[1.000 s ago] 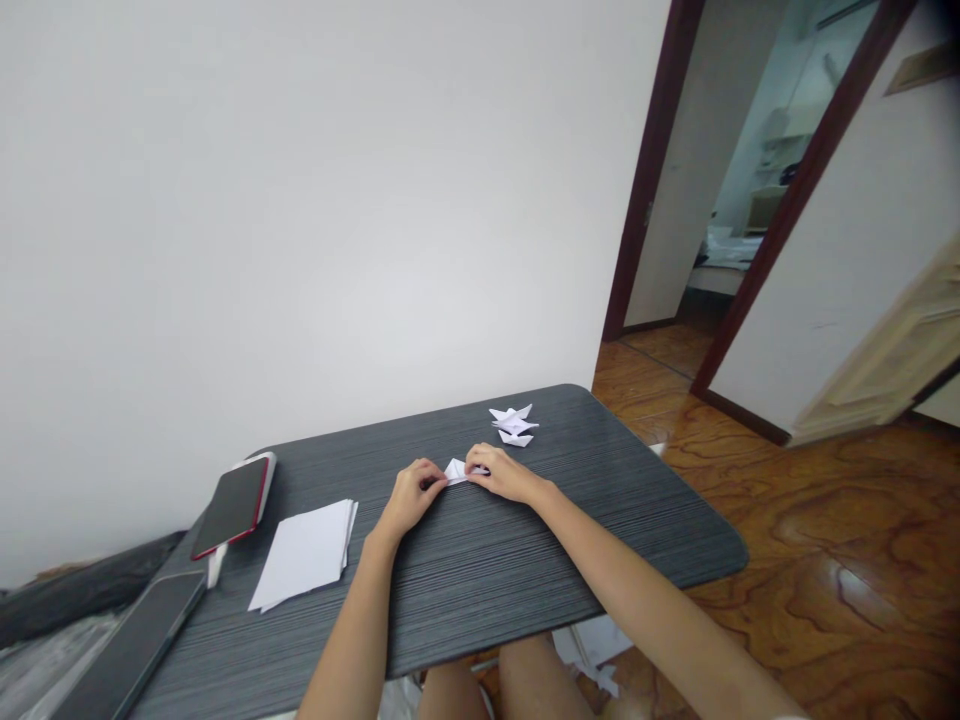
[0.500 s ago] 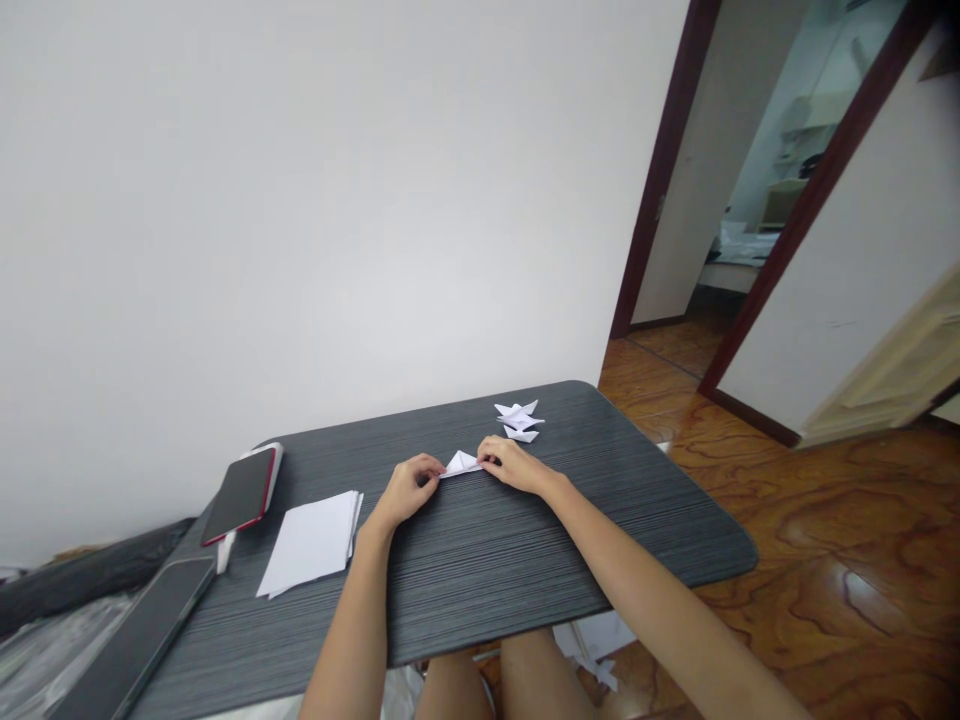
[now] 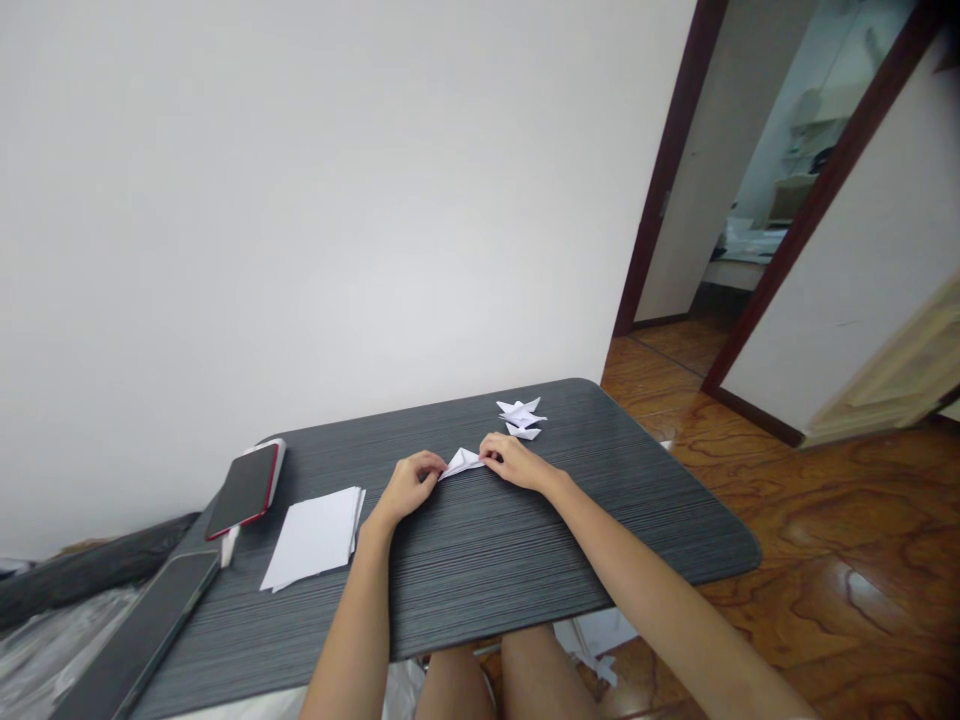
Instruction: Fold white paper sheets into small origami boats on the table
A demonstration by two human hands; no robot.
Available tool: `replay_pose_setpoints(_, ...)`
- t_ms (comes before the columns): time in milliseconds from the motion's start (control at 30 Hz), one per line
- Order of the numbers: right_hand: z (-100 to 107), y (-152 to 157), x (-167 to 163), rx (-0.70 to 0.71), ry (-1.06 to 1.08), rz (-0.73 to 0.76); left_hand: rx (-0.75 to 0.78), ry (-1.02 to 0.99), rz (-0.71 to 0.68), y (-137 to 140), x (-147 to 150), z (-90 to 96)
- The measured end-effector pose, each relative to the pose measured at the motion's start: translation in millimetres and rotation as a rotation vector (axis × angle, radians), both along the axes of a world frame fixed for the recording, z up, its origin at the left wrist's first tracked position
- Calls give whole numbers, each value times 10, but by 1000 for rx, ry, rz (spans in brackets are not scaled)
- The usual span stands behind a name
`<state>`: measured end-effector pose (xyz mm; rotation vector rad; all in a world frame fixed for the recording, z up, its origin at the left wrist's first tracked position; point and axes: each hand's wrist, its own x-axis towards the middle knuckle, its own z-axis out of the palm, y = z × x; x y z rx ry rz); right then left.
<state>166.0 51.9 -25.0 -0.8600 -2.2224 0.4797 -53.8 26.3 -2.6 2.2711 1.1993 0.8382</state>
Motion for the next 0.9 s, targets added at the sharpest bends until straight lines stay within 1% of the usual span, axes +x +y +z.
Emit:
replay_pose_setpoints(167, 11, -12, 1, 3, -11, -3, 36, 57, -8, -9, 19, -5)
replay_pose_setpoints(400, 27, -17, -12, 30, -20, 15, 132, 170, -11, -16, 101, -83)
replay_pose_setpoints(600, 42, -45, -30, 33, -4, 20, 216, 160, 3, -33, 175, -116)
replay_pose_setpoints(767, 26, -47, -81, -15, 115, 21, 222, 131, 18, -19, 197, -133)
replay_pose_setpoints(900, 1, -19, -134, -120, 280, 13, 192, 95, 51, -12, 220, -139)
